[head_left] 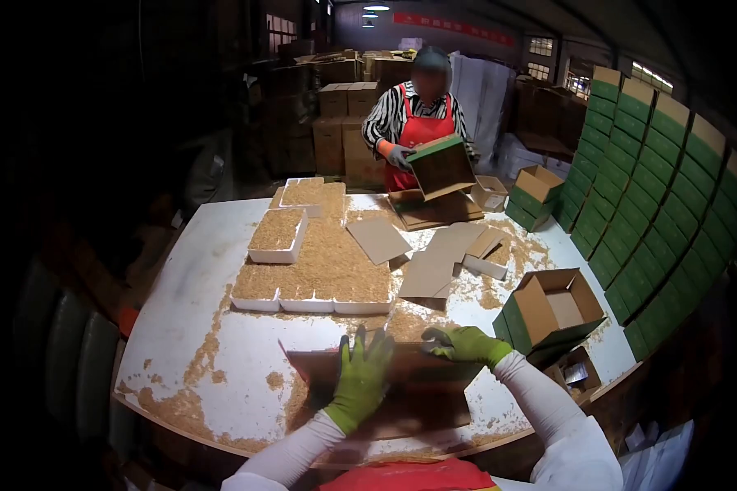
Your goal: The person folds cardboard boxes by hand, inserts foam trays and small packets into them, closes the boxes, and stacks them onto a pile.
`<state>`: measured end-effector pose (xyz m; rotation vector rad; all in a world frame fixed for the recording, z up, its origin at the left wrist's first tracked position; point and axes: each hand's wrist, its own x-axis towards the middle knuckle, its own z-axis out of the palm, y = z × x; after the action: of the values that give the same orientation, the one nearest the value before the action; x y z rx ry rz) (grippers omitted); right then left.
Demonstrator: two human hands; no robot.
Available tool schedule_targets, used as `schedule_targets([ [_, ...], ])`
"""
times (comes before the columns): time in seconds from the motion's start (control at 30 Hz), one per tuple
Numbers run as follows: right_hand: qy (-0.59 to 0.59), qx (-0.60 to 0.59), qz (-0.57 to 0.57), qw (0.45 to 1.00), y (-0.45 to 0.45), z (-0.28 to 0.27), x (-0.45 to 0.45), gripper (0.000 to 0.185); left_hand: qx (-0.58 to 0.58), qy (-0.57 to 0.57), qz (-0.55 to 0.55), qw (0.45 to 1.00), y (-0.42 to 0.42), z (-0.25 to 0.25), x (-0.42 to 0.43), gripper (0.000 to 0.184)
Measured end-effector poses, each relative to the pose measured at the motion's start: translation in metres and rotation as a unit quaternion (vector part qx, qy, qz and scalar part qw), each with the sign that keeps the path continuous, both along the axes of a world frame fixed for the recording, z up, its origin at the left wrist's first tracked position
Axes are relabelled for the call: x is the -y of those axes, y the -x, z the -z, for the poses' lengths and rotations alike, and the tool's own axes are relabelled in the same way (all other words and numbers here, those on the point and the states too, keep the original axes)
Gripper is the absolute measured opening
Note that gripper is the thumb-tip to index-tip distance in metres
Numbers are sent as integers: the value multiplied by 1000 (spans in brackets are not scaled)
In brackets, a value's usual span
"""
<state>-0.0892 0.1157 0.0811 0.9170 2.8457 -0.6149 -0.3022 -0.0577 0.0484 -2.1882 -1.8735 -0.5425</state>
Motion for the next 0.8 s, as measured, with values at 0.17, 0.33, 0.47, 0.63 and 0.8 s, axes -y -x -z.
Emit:
schedule_targets([
  [0.17,44,91,-70,992,23,-3,-33,54,72,-73,29,994,-19,16,49,55],
  [0.33,-211,-59,-115,969,46,23,-17,46,217,-55,82,971,-61,-24,55,27],
  [0.47,-278,-67,-84,954,82,63,-10,37,398,159,335,839,-56,-23,59,56],
  [0.63,-204,-32,-84,975,86,30,-4,40,437,20,84,895,87,1,71,54],
  [0.8,-127,-181,-96,970,98,20,9,46,56,141,186,971,42,36,33,41],
])
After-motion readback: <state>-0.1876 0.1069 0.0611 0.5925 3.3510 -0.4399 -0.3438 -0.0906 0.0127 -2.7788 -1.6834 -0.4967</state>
